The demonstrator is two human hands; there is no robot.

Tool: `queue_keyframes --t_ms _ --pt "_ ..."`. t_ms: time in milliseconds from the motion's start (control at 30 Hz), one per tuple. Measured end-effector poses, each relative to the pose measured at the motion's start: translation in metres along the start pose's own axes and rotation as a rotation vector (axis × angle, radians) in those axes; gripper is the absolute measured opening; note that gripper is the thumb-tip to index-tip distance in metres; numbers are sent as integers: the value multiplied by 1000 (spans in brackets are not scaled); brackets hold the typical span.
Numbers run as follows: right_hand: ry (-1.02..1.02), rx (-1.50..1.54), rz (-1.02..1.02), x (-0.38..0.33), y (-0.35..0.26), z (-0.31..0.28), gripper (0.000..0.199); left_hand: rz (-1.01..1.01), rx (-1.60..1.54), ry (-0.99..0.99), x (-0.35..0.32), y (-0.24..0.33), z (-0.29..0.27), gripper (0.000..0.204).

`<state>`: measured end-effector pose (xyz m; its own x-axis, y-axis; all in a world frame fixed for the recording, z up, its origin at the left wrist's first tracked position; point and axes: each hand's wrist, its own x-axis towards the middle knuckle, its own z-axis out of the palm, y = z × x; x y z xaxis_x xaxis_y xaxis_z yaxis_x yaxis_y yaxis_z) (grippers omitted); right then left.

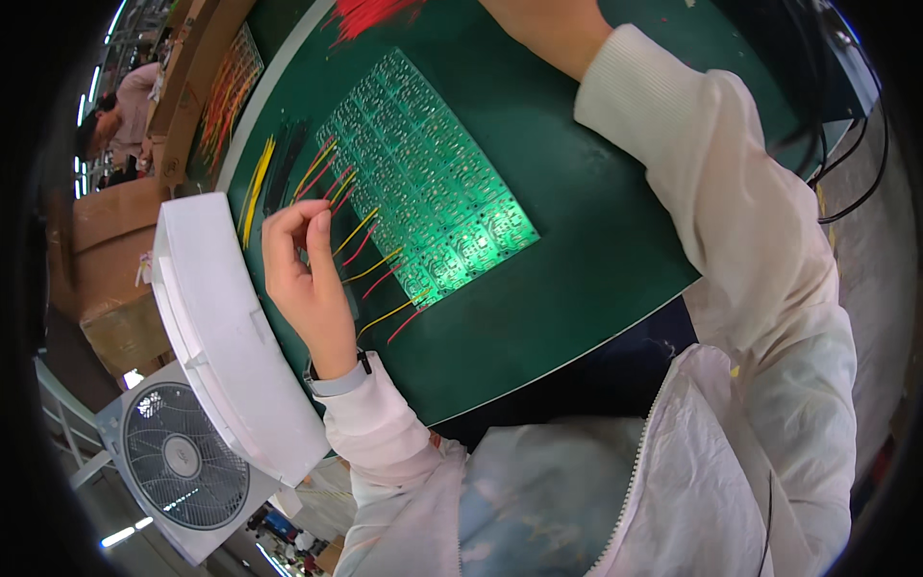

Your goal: The person picks up wires and solders them one at a time onto a circuit board using a soldering iron.

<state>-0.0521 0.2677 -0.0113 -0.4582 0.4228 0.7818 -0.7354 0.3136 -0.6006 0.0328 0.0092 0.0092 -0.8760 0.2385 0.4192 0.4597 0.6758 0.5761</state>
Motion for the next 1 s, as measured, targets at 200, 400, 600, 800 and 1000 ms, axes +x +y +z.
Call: queue_keyframes --t_ms 200,400,600,800,1000 --pt "-218 88 120 -39 -47 -4 19 30 -29 6 -7 0 7 6" --pt "-437 123 217 -49 -65 -50 27 81 70 30 -10 2 8 9" --pt "-488 202 450 -50 -83 -50 28 15 5 -28 -7 -1 10 8" --pt "-567 240 311 -54 -72 -58 29 -23 -72 -67 -8 -5 12 7" --pt "-581 134 201 -55 -70 -51 29 -35 -85 -82 -8 -7 12 6"
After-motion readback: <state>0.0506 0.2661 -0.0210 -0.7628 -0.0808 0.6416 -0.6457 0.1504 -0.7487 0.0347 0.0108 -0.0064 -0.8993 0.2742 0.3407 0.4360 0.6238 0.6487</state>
